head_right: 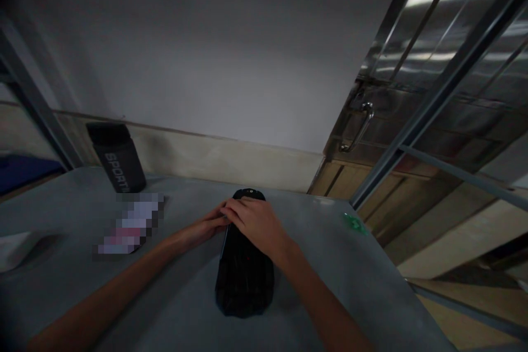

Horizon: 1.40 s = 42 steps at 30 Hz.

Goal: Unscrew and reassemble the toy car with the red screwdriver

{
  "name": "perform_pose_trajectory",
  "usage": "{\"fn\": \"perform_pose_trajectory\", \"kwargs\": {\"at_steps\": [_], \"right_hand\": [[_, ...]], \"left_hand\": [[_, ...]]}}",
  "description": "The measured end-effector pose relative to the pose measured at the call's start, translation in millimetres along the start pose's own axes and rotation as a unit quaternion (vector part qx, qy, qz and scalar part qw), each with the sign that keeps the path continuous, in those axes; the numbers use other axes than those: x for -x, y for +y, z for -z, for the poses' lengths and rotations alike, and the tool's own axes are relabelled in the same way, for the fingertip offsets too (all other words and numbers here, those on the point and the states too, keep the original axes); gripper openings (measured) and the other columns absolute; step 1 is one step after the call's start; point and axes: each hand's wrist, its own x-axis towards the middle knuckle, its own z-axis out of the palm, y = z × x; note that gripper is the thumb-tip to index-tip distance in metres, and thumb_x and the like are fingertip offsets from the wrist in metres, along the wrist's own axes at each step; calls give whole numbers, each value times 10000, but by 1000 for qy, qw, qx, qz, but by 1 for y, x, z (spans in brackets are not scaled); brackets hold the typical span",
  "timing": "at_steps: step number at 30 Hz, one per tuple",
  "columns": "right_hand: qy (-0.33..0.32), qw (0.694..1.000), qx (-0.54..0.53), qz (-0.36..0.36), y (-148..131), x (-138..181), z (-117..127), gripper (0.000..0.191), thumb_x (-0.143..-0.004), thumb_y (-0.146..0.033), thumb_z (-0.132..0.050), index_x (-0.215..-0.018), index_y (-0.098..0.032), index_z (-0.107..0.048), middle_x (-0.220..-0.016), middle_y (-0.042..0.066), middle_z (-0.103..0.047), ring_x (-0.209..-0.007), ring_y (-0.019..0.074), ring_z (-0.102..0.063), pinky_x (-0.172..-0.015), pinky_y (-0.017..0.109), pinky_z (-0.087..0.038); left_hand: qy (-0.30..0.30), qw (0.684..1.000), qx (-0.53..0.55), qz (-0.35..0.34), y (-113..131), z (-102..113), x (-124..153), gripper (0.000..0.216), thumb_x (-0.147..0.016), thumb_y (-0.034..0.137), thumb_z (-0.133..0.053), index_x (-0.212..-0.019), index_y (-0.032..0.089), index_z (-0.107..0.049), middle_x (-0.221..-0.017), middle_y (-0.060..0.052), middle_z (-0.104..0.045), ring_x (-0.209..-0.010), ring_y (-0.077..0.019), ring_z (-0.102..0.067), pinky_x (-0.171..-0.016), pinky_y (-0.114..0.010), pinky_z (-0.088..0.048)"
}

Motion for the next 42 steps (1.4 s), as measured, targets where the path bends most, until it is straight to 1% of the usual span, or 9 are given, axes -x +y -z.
{"fn": "perform_pose_trajectory", "kwargs": {"at_steps": [6, 8, 11, 16, 22, 26, 31, 36, 42], "right_hand": [[-102, 994, 17, -27, -20, -20, 26, 156, -1051, -163, -608, -1103, -181, -754, -1069, 94, -812, -966, 218, -756, -848, 326, -507], [-129, 991, 12, -41, -23, -25, 32, 151, -1009, -128, -649, -1100, -181, -758, -1056, 94, -815, -960, 220, -760, -822, 317, -499], [-157, 985, 39, -56, -23, -29, 35, 150, -1044, -164, -631, -1080, -186, -775, -974, 95, -821, -887, 235, -768, -755, 322, -483], [-139, 986, 81, -53, -25, -31, 28, 322, -1129, -240, -474, -1047, -152, -773, -942, 149, -818, -800, 264, -765, -718, 361, -494], [-123, 992, 10, 1, -19, -22, 24, 215, -1067, -153, -534, -1164, -164, -725, -1049, 118, -805, -952, 243, -753, -813, 340, -510], [-132, 990, 46, -2, -11, -22, 21, 181, -1074, -164, -559, -1136, -189, -728, -894, 76, -795, -763, 227, -730, -686, 329, -451], [-139, 987, 73, -35, -12, -23, 26, 242, -1096, -188, -484, -1154, -141, -715, -906, 116, -810, -746, 251, -743, -649, 358, -419], [-161, 987, 6, -28, -14, -20, 36, 161, -1043, -172, -558, -1121, -184, -699, -983, 79, -814, -881, 236, -763, -711, 340, -443], [-173, 984, 45, -18, -12, -22, 28, 253, -1160, -245, -431, -1108, -189, -672, -900, 66, -791, -795, 225, -758, -636, 342, -376]], "left_hand": [[-7, 999, -31, -19, 4, -3, 1, 623, -810, 367, -840, -1407, 293, -679, -1507, -59, -684, -1571, -371, -464, -1253, -435, -395], [-14, 999, -32, -24, 5, -3, 2, 634, -821, 381, -845, -1426, 291, -675, -1518, -62, -677, -1576, -362, -465, -1239, -409, -406], [-21, 999, -30, -15, 5, -3, 3, 614, -843, 383, -839, -1430, 292, -684, -1502, -67, -693, -1551, -355, -498, -1222, -401, -418], [-21, 999, -22, -24, 2, -2, 1, 645, -833, 372, -850, -1447, 280, -672, -1503, -85, -698, -1535, -383, -491, -1269, -500, -350], [-8, 1000, 3, -13, -2, 1, 1, 598, -842, 398, -867, -1387, 234, -686, -1487, -114, -709, -1527, -398, -498, -1266, -518, -344], [11, 1000, -14, 13, 3, 0, 6, 539, -809, 398, -905, -1289, 235, -722, -1474, -99, -714, -1552, -406, -468, -1294, -554, -311], [19, 1000, -2, 23, 12, -6, 12, 800, -807, 372, -912, -1543, 306, -604, -1686, -70, -551, -1645, -387, -344, -1332, -522, -285], [-11, 1000, -2, -14, 11, -5, 13, 729, -847, 325, -881, -1532, 340, -633, -1608, -49, -635, -1649, -352, -354, -1342, -480, -272], [-16, 999, 38, 23, 2, 2, 11, 909, -849, 317, -895, -1659, 334, -482, -1639, -82, -601, -1567, -349, -489, -1291, -472, -367]]}}
